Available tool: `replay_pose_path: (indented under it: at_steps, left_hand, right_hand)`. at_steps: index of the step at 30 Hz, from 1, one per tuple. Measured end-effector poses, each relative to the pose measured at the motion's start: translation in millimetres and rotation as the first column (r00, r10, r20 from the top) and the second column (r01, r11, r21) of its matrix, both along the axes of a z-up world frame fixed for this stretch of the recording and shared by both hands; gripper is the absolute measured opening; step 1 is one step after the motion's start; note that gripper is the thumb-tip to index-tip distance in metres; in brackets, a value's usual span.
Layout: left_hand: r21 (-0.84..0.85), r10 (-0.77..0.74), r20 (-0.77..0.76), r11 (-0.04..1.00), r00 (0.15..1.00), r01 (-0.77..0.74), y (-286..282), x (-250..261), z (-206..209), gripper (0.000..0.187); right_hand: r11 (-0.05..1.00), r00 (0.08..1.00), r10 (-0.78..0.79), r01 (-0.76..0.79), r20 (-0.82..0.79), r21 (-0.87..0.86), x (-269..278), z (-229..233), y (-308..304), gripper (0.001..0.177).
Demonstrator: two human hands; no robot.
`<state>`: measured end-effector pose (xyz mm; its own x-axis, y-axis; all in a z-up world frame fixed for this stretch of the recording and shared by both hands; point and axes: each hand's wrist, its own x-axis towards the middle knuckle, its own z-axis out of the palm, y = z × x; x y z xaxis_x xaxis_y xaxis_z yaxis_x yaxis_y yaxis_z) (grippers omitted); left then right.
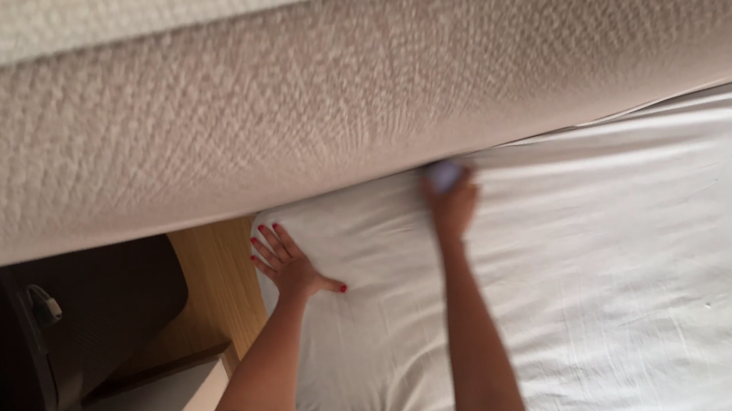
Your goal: The person uses a handheld fabric shaver to smooth a white fitted sheet on a mattress. They move the device in overlapping passes along the edges and across the surface, holding the sheet taut with the other hand. The person remains standing throughout the clip.
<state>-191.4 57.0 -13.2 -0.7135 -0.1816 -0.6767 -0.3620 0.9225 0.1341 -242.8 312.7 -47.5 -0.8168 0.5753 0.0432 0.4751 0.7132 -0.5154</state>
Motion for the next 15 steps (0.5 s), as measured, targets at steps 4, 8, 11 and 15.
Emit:
replay_pose_path:
  at_steps: [4,8,11,15]
  left_hand:
    - [0.01,-0.008,-0.021,1.0,1.0,0.008,-2,-2,-9,0.17]
    - [-0.008,0.002,0.015,1.0,1.0,-0.001,-1,-2,-10,0.173]
    - [-0.012,-0.004,0.011,1.0,1.0,0.004,1,-2,-9,0.172]
    - [0.014,0.017,0.023,1.0,1.0,-0.017,2,-3,-3,0.17]
  right_hand:
    - [0.99,0.991,-0.135,0.135,-0.009,-0.036,-12,-2,32,0.072]
    - [0.99,0.99,-0.144,0.144,-0.003,-0.007,-10,-9,6,0.068]
    - [0.99,0.991,-0.125,0.128,0.042,-0.062,-5,-1,-39,0.068]
    - [0.977,0.988,-0.071,0.097,0.137,-0.188,4,3,-119,0.07]
